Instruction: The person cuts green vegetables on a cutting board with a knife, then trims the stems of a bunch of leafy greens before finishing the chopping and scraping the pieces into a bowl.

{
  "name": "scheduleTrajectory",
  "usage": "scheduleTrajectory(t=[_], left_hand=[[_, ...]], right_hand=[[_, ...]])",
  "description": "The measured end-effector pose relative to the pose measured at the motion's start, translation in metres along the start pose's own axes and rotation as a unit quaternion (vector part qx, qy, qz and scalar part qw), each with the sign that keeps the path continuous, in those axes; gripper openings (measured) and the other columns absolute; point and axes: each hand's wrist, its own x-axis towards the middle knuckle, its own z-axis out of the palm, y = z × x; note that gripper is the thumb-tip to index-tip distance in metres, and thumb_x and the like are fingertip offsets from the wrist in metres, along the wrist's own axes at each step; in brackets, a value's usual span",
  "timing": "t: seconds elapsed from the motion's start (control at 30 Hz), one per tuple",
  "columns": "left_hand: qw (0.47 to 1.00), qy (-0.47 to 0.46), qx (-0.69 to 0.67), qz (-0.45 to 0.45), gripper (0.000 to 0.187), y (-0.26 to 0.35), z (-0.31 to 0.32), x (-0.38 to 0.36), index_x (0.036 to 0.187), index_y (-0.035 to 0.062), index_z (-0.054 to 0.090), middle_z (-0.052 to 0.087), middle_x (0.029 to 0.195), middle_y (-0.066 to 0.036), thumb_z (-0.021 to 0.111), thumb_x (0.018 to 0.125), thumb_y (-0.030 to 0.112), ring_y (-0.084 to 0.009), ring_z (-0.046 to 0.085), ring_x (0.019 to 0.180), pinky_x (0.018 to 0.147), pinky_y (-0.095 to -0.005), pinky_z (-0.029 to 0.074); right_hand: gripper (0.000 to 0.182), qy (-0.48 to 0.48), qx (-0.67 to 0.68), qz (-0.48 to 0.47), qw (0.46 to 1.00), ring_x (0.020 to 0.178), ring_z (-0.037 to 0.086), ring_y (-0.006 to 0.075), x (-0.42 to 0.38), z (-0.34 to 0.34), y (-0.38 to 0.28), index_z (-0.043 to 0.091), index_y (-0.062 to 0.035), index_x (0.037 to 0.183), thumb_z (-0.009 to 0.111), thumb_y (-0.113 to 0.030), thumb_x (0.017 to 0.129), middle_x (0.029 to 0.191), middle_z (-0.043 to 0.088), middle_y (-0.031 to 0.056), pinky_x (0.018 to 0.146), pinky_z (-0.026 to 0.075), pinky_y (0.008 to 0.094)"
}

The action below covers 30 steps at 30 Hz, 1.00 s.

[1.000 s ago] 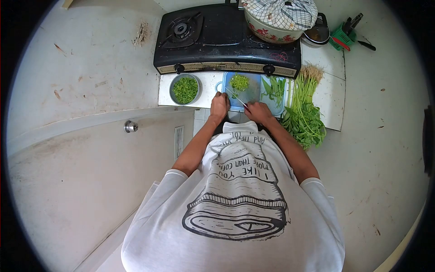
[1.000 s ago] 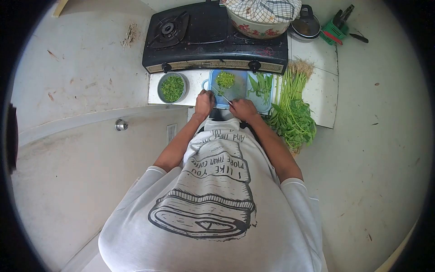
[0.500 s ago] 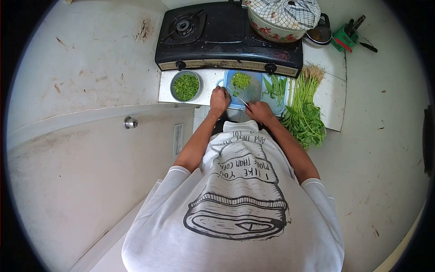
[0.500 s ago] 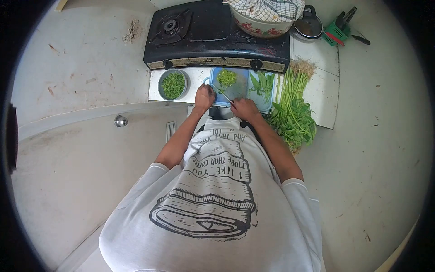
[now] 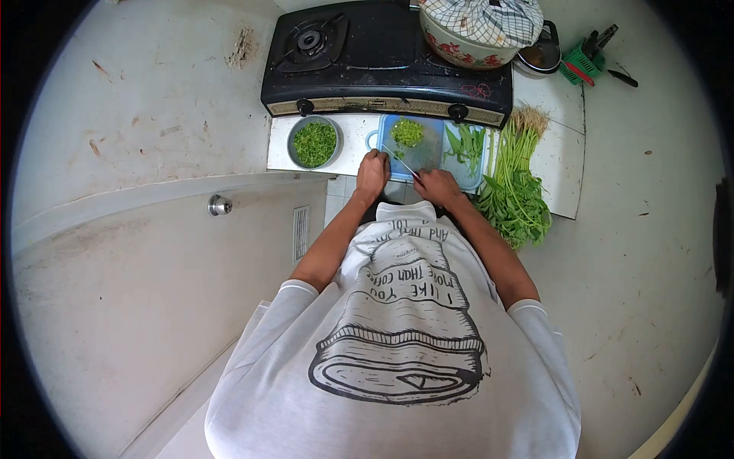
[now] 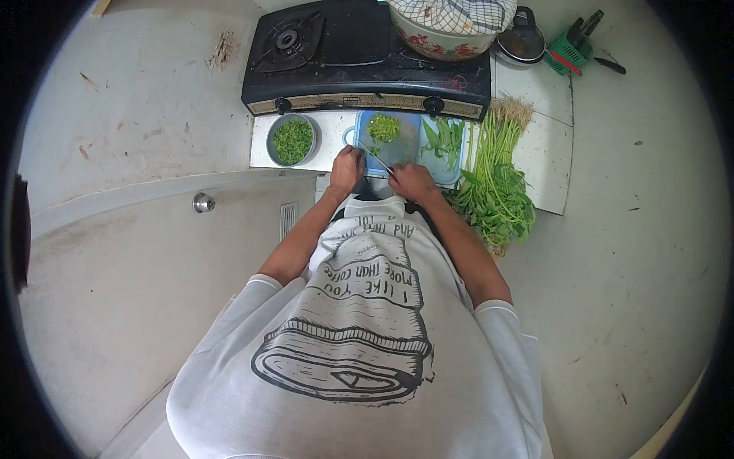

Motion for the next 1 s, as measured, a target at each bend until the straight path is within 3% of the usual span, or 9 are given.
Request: scheduleTrajectory(t=[0.23,0.6,1.0], left_hand=[[0.989,0.037,-0.095,-0.104,0.013,-0.006,0.006,0.006,0.084,-0.0023,0.074,0.068,0.079,-0.024,0.063,0.083,0.005,-0.0378,0.068,0.071,0.07,-0.0435,0.056],[0.99,0.054,-0.083,-0.096,0.012,-0.008,0.009,0.005,0.083,-0.0005,0.076,0.068,0.076,-0.022,0.065,0.08,0.005,-0.0339,0.069,0.069,0.068,-0.0407,0.056],[0.992,0.062,-0.084,-0.074,0.013,-0.007,0.004,0.003,0.086,-0.0012,0.076,0.07,0.077,-0.02,0.065,0.081,0.005,-0.0306,0.07,0.069,0.068,-0.0391,0.056]], right_hand=[[0.04,-0.024,-0.004,-0.004,1.0,0.076,0.071,0.0426,0.002,0.003,-0.007,0.07,0.0,0.095,0.056,-0.037,0.097,0.08,0.071,0.0257,0.073,0.058,0.0527],[0.038,-0.009,-0.031,-0.003,0.999,0.074,0.071,0.0423,0.013,0.016,-0.015,0.069,0.0011,0.09,0.056,-0.034,0.097,0.079,0.071,0.0251,0.07,0.058,0.0528],[0.036,-0.003,-0.026,0.021,0.999,0.08,0.072,0.0432,0.03,0.021,-0.027,0.07,0.0022,0.09,0.055,-0.029,0.098,0.083,0.072,0.0257,0.077,0.057,0.0532]])
